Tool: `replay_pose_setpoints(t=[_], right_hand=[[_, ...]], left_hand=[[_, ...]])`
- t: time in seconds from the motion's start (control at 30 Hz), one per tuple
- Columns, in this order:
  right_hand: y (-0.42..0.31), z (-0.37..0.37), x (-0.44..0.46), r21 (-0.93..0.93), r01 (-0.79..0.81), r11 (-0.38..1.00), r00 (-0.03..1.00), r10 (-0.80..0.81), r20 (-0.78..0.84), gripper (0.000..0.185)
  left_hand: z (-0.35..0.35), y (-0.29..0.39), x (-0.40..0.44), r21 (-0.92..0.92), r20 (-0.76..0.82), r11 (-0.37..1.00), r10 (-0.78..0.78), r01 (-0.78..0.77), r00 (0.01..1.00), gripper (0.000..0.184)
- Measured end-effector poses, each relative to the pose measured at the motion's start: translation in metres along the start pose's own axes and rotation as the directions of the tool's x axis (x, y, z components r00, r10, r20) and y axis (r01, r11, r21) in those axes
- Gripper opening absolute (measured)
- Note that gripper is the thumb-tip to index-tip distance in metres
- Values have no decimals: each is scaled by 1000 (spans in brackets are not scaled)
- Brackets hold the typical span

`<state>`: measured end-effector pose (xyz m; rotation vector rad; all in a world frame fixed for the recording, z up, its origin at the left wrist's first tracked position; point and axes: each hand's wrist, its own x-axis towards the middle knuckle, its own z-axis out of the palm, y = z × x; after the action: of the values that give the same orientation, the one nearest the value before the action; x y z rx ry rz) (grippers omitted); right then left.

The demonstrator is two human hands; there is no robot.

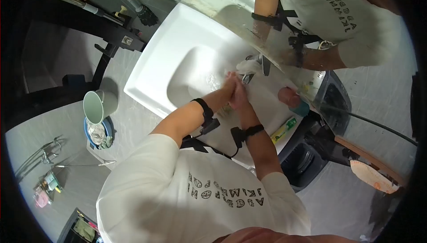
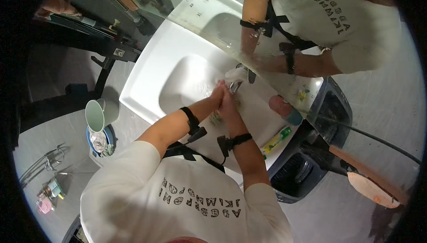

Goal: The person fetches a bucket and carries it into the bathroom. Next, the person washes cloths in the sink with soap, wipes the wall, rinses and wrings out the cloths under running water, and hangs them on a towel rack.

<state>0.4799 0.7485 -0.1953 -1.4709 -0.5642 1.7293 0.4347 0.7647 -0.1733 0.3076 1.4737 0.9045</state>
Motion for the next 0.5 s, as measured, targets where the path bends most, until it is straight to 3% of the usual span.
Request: replay_pose_setpoints(t=[0.1,0.17,0.2,0.27,0.33,0.4,0.43,0.5], right_hand=[[11,-11,14,-231,146,962,988,-153,-15,39],[20,-39,46,-451,266,852,957,-288,20,39],[28,-53,58,-580,272,768,949,-315,28,39],[24,-52,45,-852,95,515,974,-226,-28,42],[0,-23,16,-991,-100,93,990,-87,-108,51],[9,2,-4,-983,93,-160,901,-407,151,47],[12,3,-1,-983,89,-163,901,-407,149,47],[17,7,11,-971,239,-26,901,-367,231,39]], left_hand=[[-13,18,-7,19,230,962,-268,271,935,54],[-23,1,-6,44,289,930,-360,364,887,54],[-30,-33,10,48,452,969,-236,241,860,49],[-43,-34,14,34,606,993,-109,111,788,45],[-71,16,-8,474,328,874,-285,103,901,34],[-95,-5,18,71,119,929,-369,362,922,28],[-104,-4,22,116,49,904,-419,412,907,29],[-109,3,23,166,-20,875,-457,454,889,31]])
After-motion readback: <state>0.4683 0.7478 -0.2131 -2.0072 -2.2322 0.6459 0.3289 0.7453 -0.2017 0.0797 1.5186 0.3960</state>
